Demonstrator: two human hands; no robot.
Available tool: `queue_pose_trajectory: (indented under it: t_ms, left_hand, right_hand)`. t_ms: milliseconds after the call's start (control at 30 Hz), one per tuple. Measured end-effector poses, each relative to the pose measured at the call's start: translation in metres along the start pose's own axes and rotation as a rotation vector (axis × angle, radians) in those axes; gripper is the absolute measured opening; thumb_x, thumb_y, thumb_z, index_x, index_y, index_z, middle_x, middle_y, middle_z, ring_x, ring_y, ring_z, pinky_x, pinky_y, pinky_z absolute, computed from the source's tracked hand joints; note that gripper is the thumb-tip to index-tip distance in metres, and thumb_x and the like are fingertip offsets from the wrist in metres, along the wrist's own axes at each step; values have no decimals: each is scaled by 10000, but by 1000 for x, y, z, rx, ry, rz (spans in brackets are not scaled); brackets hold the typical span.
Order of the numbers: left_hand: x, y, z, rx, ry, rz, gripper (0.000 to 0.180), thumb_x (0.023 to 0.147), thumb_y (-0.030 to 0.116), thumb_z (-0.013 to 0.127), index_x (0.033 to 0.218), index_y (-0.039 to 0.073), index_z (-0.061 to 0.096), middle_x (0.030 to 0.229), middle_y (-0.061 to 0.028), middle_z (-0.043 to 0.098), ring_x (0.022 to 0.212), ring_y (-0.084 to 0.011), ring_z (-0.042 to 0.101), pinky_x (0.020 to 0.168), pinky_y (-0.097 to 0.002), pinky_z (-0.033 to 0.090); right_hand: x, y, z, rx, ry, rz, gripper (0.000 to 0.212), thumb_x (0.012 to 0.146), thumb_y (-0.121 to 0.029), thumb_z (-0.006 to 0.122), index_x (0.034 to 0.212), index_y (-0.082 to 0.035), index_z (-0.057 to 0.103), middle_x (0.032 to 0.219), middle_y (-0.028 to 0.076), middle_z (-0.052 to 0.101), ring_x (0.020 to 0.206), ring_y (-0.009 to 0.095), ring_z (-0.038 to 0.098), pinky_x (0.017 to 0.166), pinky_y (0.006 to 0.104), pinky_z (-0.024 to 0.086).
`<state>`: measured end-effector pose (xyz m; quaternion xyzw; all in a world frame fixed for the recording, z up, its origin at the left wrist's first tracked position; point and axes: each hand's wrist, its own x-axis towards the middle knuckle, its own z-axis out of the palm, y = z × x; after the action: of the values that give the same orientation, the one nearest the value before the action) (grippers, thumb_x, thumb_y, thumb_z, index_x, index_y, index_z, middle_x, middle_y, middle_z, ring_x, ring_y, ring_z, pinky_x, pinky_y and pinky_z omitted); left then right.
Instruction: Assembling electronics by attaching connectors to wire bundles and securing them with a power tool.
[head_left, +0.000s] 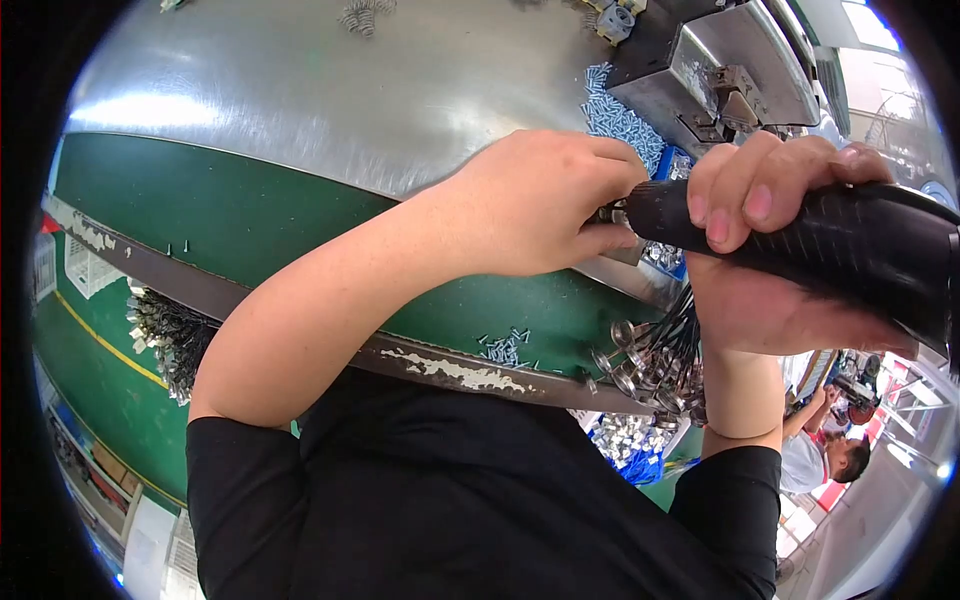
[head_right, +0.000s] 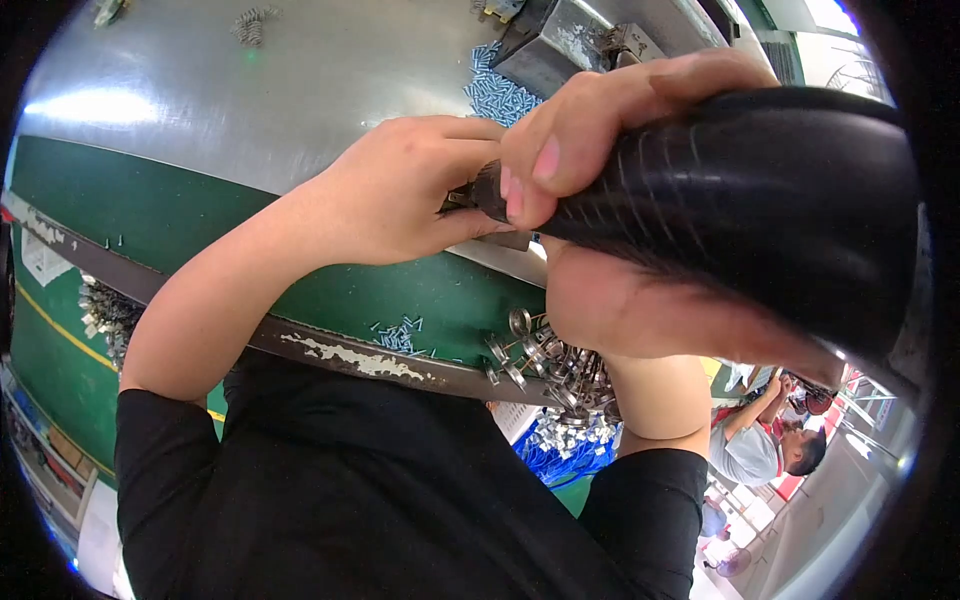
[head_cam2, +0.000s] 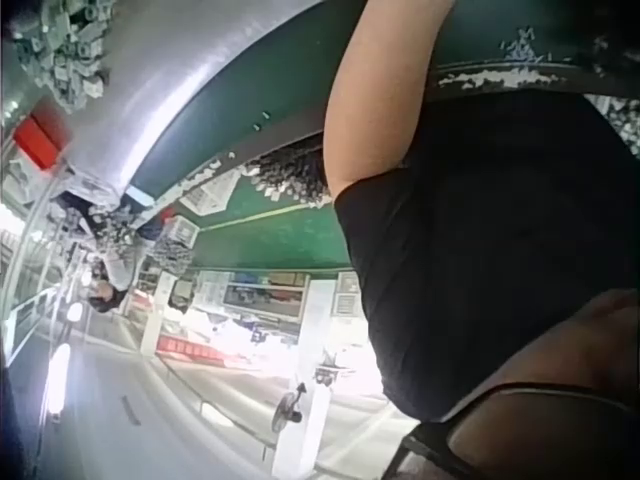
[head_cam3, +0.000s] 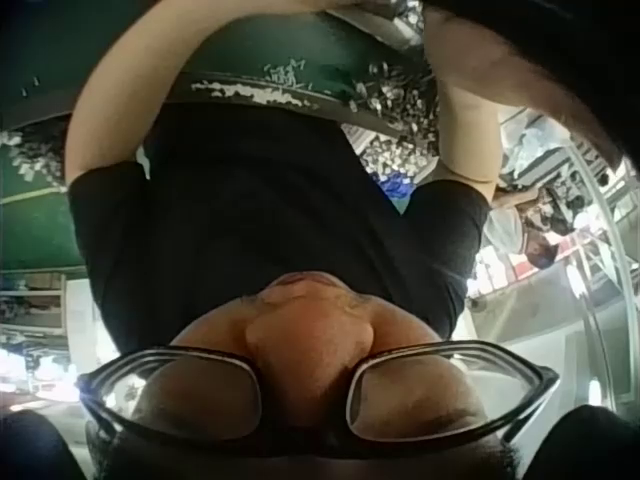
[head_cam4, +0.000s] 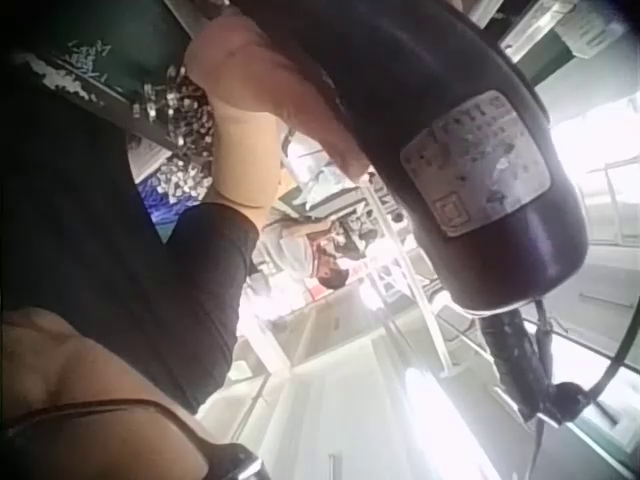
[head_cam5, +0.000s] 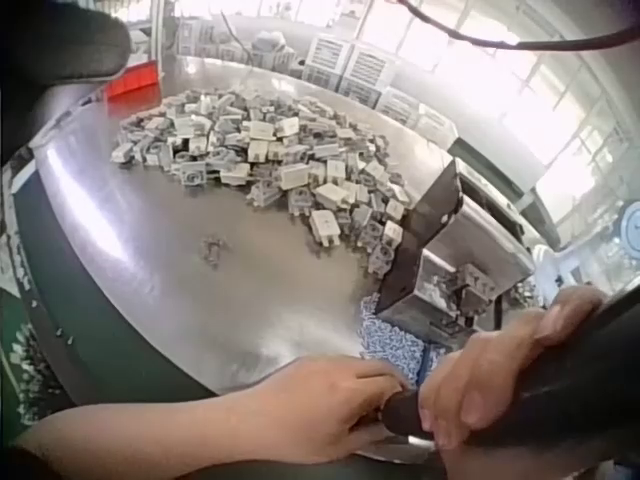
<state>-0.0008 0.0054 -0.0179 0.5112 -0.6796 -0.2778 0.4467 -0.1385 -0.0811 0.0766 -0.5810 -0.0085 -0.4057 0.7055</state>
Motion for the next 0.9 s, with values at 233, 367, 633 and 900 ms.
queue_pose_trajectory:
  t_ms: [233,367,633,900]
  left_hand:
    - [4,1,-3,-64,-4,29,297,882,266,805,1090,65,735,1087,-70,728,994,-327,718,833,-446,580]
    - [2,5,-5,-26,79,139,301,808,143,848,1077,46,754,1146,-92,745,1033,-323,722,861,-429,585]
    - [-1,14,-1,132,233,415,318,727,105,924,990,69,750,955,-72,750,890,-286,735,762,-388,610]
    - [-6,22,8,102,171,311,269,727,115,925,931,64,757,966,-82,774,937,-296,743,838,-413,589]
  right_hand:
    - [21,-28,-13,-13,-190,33,1264,794,-988,528,1616,-43,351,904,39,575,674,167,554,654,367,464]
    - [30,-45,-27,-249,85,55,1295,785,-1012,484,1624,-38,324,892,50,563,675,182,537,675,378,445]
    - [22,-60,-35,-630,27,198,783,1146,-608,238,1578,32,368,1097,124,688,1032,204,685,963,363,549]
    - [-9,-82,-35,-997,126,184,549,1173,-379,428,1547,22,410,1206,92,632,1106,160,602,1043,359,473]
